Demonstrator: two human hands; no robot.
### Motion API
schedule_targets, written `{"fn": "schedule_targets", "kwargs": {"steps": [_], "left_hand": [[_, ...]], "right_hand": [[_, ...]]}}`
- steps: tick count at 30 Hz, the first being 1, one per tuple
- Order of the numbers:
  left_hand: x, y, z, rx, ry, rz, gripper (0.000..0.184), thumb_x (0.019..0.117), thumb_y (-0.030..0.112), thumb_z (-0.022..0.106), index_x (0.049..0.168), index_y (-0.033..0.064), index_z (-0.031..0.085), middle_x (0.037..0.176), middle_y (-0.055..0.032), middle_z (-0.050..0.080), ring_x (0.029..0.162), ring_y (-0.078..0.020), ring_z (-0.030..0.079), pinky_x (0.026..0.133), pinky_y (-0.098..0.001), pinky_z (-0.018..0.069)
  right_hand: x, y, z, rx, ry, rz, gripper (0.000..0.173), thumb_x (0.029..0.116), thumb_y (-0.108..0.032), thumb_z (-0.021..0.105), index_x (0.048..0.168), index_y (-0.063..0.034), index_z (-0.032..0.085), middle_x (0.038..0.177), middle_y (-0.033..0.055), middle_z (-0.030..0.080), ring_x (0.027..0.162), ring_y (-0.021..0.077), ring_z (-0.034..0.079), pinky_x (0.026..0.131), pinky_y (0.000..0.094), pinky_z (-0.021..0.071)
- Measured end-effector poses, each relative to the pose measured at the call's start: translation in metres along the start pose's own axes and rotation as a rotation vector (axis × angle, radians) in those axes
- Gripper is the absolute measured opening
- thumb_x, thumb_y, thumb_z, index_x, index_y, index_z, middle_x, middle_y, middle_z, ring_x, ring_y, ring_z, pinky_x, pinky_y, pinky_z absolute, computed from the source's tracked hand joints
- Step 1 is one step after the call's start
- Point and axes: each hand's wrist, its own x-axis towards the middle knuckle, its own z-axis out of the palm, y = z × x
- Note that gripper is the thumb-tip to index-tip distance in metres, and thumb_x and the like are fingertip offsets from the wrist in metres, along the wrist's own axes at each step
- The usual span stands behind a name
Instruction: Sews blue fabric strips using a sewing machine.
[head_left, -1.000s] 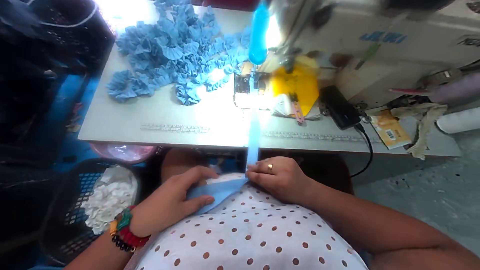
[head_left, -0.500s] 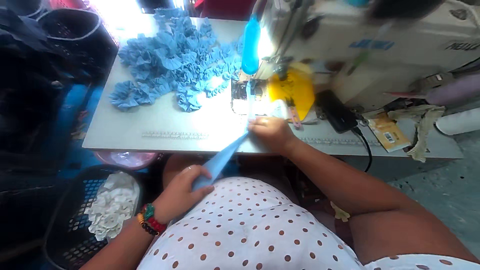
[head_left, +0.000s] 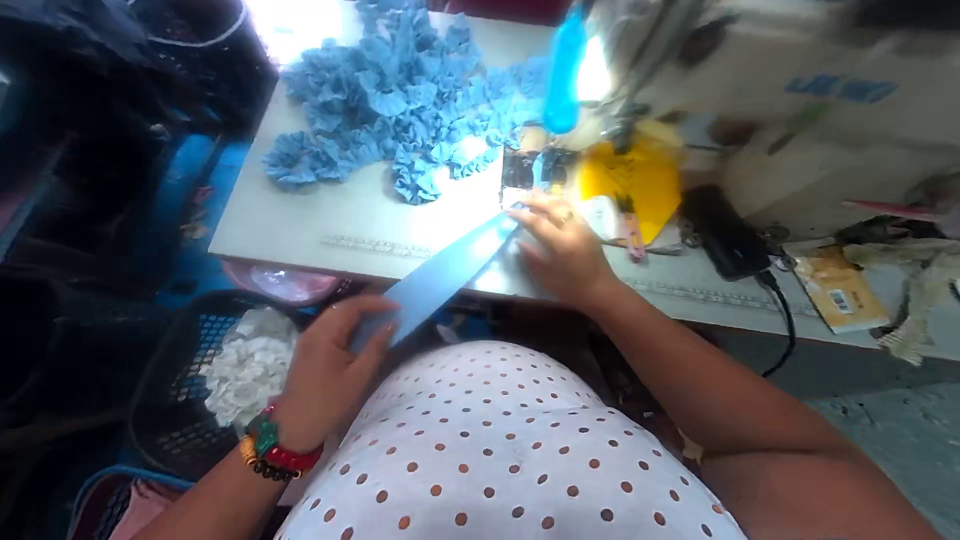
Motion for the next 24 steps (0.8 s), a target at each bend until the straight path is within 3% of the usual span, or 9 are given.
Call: {"fn": "schedule_targets", "kwargs": {"steps": [3,7,9,11,13,16,21,24], "left_hand": [[0.001,0.014,-0.013,0.010,0.127,-0.020,0.035,0.0942,0.020,0.068,0.127,0.0070,0.063,0.109,-0.0027,0.070,0.081,-0.0019,0.066,0.070,-0.0219,0.0582],[0.002,0.026,-0.012,-0.155,0.175,-0.085,0.045,0.0937,0.010,0.069,0.136,0.0052,0.056,0.114,-0.0032,0.070,0.085,-0.0028,0.069,0.073,-0.0206,0.0597],[0.000,0.029,-0.010,-0.216,0.184,-0.084,0.041,0.0955,0.007,0.067,0.135,0.0041,0.057,0.114,-0.0026,0.070,0.087,-0.0032,0.069,0.076,-0.0204,0.0599],[-0.004,0.029,-0.010,-0.172,0.218,-0.059,0.031,0.0959,0.009,0.066,0.126,0.0034,0.062,0.104,-0.0006,0.071,0.080,-0.0012,0.068,0.072,-0.0185,0.0590],[-0.007,0.029,-0.013,-0.060,0.267,-0.014,0.027,0.0948,0.011,0.067,0.121,0.0033,0.065,0.094,0.0004,0.070,0.075,0.0004,0.066,0.068,-0.0168,0.0571],[-0.009,0.028,-0.015,0.052,0.326,0.094,0.034,0.0948,0.009,0.066,0.127,-0.0001,0.061,0.099,-0.0046,0.069,0.083,-0.0024,0.066,0.076,-0.0188,0.0574],[-0.011,0.028,-0.014,-0.009,0.333,0.174,0.030,0.0939,0.006,0.064,0.123,-0.0014,0.063,0.102,-0.0050,0.069,0.086,-0.0022,0.066,0.077,-0.0188,0.0568],[-0.014,0.025,-0.012,-0.070,0.319,0.217,0.028,0.0960,0.006,0.062,0.123,-0.0017,0.063,0.106,-0.0053,0.071,0.090,-0.0029,0.067,0.081,-0.0208,0.0576]], "right_hand": [[0.000,-0.063,0.006,0.181,0.034,-0.167,0.028,0.0967,-0.021,0.066,0.121,-0.0070,0.072,0.136,0.0188,0.064,0.136,0.0376,0.054,0.115,0.0584,0.0404],[0.011,-0.119,0.025,0.125,0.137,-0.480,0.019,0.1011,-0.019,0.064,0.117,-0.0134,0.071,0.132,0.0139,0.067,0.138,0.0347,0.053,0.118,0.0620,0.0327],[0.018,-0.129,0.032,0.042,0.192,-0.581,0.019,0.1001,-0.012,0.063,0.116,-0.0143,0.073,0.128,0.0121,0.069,0.136,0.0342,0.054,0.118,0.0615,0.0322],[0.023,-0.133,0.034,0.022,0.229,-0.622,0.016,0.0989,-0.010,0.063,0.107,-0.0133,0.076,0.122,0.0109,0.072,0.133,0.0338,0.057,0.117,0.0595,0.0341],[0.025,-0.135,0.032,0.040,0.238,-0.638,0.014,0.0977,-0.008,0.063,0.098,-0.0122,0.077,0.118,0.0101,0.074,0.130,0.0330,0.059,0.117,0.0577,0.0355],[0.028,-0.140,0.031,0.133,0.229,-0.588,0.013,0.0959,-0.007,0.064,0.092,-0.0103,0.075,0.117,0.0105,0.074,0.129,0.0324,0.060,0.117,0.0552,0.0373],[0.038,-0.145,0.027,0.401,0.174,-0.442,0.012,0.0965,-0.010,0.063,0.092,-0.0059,0.073,0.122,0.0167,0.072,0.128,0.0339,0.062,0.113,0.0544,0.0442],[0.039,-0.147,0.023,0.537,0.128,-0.366,0.009,0.0923,-0.006,0.066,0.094,-0.0021,0.074,0.103,0.0113,0.076,0.109,0.0242,0.071,0.109,0.0493,0.0481]]}}
